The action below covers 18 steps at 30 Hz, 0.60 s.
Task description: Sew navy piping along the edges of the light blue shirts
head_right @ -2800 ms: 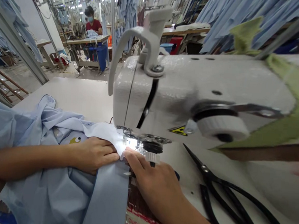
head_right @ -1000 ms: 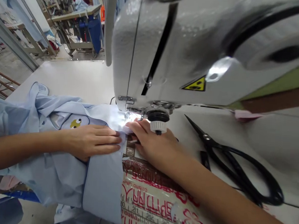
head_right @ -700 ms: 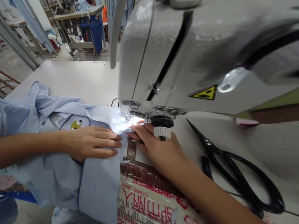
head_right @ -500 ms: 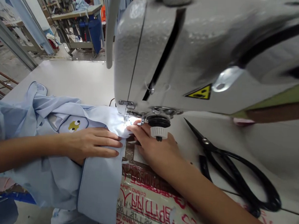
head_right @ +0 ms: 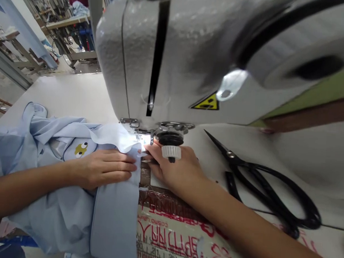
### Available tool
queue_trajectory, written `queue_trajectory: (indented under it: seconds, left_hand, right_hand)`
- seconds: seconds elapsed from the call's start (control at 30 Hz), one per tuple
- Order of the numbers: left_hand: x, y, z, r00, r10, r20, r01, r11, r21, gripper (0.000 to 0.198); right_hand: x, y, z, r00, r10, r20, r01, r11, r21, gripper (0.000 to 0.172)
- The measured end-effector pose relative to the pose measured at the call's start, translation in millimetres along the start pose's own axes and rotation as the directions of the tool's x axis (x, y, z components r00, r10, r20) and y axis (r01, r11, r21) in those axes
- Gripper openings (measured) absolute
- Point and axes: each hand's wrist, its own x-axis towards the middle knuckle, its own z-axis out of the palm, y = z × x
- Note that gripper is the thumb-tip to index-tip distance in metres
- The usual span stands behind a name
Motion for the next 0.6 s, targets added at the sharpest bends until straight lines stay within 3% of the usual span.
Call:
queue_trajectory:
  seconds: [0.1,0.27,0.4,0.6]
  left_hand:
    - [1,1,0.0,1.0,0.009,0.009,-0.009,0.999,0.04,0.026]
    - [1,6,0.6,0.999,0.049,0.007,-0.049,0.992,0.118,0.024]
    - [-1,2,3.4,0.997,0.078,-0.014,-0.074,0.981,0.18,0.023]
    - [-1,-13,1.0,0.997,0.081,0.005,-0.081,0.987,0.137,0.03]
  right_hand:
    - [0,-6,-4,0.997,-0.044,-0.064,0.045,0.999,0.012,0.033]
    - [-5,-20,-12,0.988,-0.147,-0.04,0.149,0.988,0.032,0.022]
    - [-8,-25,-13,0.968,-0.235,-0.088,0.237,0.971,0.014,0.028]
    - [-6,-20,-1,0.991,-0.121,0.05,0.122,0.992,-0.02,0.032]
